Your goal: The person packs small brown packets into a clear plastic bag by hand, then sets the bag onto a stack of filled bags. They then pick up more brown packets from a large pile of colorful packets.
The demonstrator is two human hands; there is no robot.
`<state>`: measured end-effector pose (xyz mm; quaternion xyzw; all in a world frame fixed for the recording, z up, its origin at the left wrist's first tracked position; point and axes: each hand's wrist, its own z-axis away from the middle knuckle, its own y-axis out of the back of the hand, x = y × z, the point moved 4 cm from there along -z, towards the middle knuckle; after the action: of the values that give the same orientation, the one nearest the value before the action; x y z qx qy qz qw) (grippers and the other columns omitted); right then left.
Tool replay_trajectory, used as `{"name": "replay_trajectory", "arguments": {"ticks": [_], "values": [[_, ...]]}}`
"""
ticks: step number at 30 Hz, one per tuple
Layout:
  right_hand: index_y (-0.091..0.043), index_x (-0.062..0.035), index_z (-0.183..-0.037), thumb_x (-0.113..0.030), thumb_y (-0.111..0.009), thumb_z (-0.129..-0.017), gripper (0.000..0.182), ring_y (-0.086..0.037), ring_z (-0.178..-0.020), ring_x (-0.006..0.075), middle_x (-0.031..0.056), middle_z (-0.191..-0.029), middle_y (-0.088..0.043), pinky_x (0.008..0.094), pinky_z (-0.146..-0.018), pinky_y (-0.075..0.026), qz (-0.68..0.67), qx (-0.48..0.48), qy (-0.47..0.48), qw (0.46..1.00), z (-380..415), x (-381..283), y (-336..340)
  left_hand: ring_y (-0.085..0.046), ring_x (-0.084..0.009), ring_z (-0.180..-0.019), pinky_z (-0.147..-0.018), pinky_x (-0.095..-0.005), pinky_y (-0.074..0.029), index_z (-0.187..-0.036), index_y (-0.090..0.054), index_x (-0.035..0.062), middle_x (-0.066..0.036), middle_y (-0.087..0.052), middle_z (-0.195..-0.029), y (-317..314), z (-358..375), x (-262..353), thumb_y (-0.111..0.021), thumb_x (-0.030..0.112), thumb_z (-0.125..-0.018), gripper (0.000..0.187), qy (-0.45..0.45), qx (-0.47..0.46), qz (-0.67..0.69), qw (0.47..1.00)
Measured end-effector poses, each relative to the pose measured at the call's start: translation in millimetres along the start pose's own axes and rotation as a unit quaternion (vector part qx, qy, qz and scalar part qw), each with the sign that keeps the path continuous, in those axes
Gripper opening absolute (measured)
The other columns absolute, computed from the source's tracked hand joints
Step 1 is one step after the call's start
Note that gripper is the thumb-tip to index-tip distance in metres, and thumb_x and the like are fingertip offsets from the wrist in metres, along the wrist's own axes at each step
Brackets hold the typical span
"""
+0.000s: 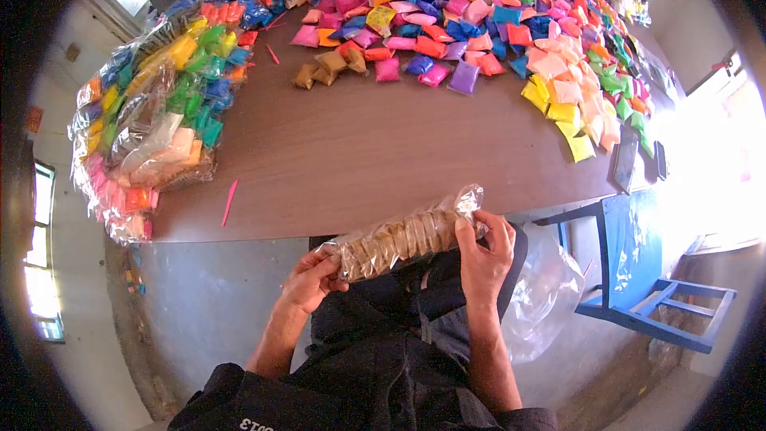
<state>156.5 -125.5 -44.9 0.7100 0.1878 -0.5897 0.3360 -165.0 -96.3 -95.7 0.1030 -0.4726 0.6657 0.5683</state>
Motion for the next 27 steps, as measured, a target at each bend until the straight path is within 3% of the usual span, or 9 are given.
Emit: {"name": "replay_trajectory", "arguments": {"ticks": [3,6,10,11,13,21,27], "values": [[-0.073,0.0033,-0.109,-0.01,-0.079,-0.095,0.02,-0.065,-0.09,0.0099,0.0045,-0.114,-0.065,0.0241,-0.078,-0.056,-0.137,-0.023,-0.104,0.985,1.0,9.7,5.5,-0.072,-0.0151,-0.084,-0.067,-0.0325,-0.065,-0.118,-0.068,0.0073,-0.002,-0.073,-0.099,-1.6,1.4,4.7,-0.07,0.017,-0.102,0.019,-0.007,0.006,-0.026,1.0],[-0.072,-0.0016,-0.104,-0.021,-0.077,-0.099,0.021,-0.063,-0.08,0.0067,-0.0025,-0.084,-0.066,0.0242,-0.069,-0.051,-0.15,-0.06,-0.115,0.98,1.1,15.4,11.0,-0.072,-0.0155,-0.084,-0.069,-0.0318,-0.064,-0.116,-0.068,0.0073,-0.002,-0.072,-0.099,-5.0,8.1,13.0,-0.07,0.015,-0.103,0.016,-0.023,0.009,-0.045,0.999],[-0.069,-0.0012,-0.098,-0.016,-0.073,-0.102,0.016,-0.062,-0.072,0.0107,0.0011,-0.082,-0.066,0.0279,-0.067,-0.055,-0.253,-0.141,-0.209,0.934,4.1,34.6,11.7,-0.072,-0.016,-0.086,-0.072,-0.0324,-0.062,-0.116,-0.068,0.0061,-0.003,-0.072,-0.1,10.2,14.6,15.9,-0.07,0.013,-0.102,0.015,-0.04,-0.002,-0.053,0.998],[-0.071,0.0009,-0.108,-0.01,-0.074,-0.099,0.015,-0.064,-0.074,0.0119,0.0039,-0.091,-0.071,0.027,-0.068,-0.054,-0.282,-0.173,-0.217,0.918,4.5,38.6,14.1,-0.072,-0.016,-0.087,-0.072,-0.0328,-0.062,-0.116,-0.068,0.0057,-0.003,-0.072,-0.101,12.7,18.3,17.1,-0.07,0.012,-0.102,0.015,-0.041,-0.007,-0.05,0.998],[-0.07,0.001,-0.112,-0.008,-0.073,-0.098,0.017,-0.063,-0.074,0.012,0.004,-0.092,-0.07,0.0272,-0.068,-0.055,-0.279,-0.163,-0.231,0.918,9.0,19.2,18.2,-0.071,-0.0156,-0.089,-0.075,-0.0329,-0.062,-0.117,-0.069,0.0047,-0.004,-0.072,-0.102,15.8,23.5,14.5,-0.07,0.011,-0.102,0.016,-0.037,-0.013,-0.042,0.998],[-0.068,0.0041,-0.115,0.005,-0.069,-0.09,0.025,-0.072,-0.086,0.0167,0.0089,-0.1,-0.074,0.033,-0.074,-0.062,-0.262,-0.396,-0.18,0.862,-3.4,-26.1,4.0,-0.07,-0.0134,-0.096,-0.086,-0.0293,-0.058,-0.124,-0.069,0.0014,-0.004,-0.073,-0.108,28.9,61.9,78.5,-0.07,0.008,-0.102,0.023,-0.115,-0.021,-0.118,0.986],[-0.069,0.006,-0.116,0.009,-0.072,-0.087,0.029,-0.074,-0.093,0.0198,0.0115,-0.104,-0.075,0.0351,-0.084,-0.062,-0.256,-0.394,-0.079,0.879,-21.6,-77.6,-47.8,-0.069,-0.0099,-0.097,-0.084,-0.0276,-0.058,-0.122,-0.071,0.0004,-0.001,-0.073,-0.105,39.8,80.6,155.5,-0.068,0.005,-0.102,0.021,-0.217,-0.036,-0.182,0.958]]}}
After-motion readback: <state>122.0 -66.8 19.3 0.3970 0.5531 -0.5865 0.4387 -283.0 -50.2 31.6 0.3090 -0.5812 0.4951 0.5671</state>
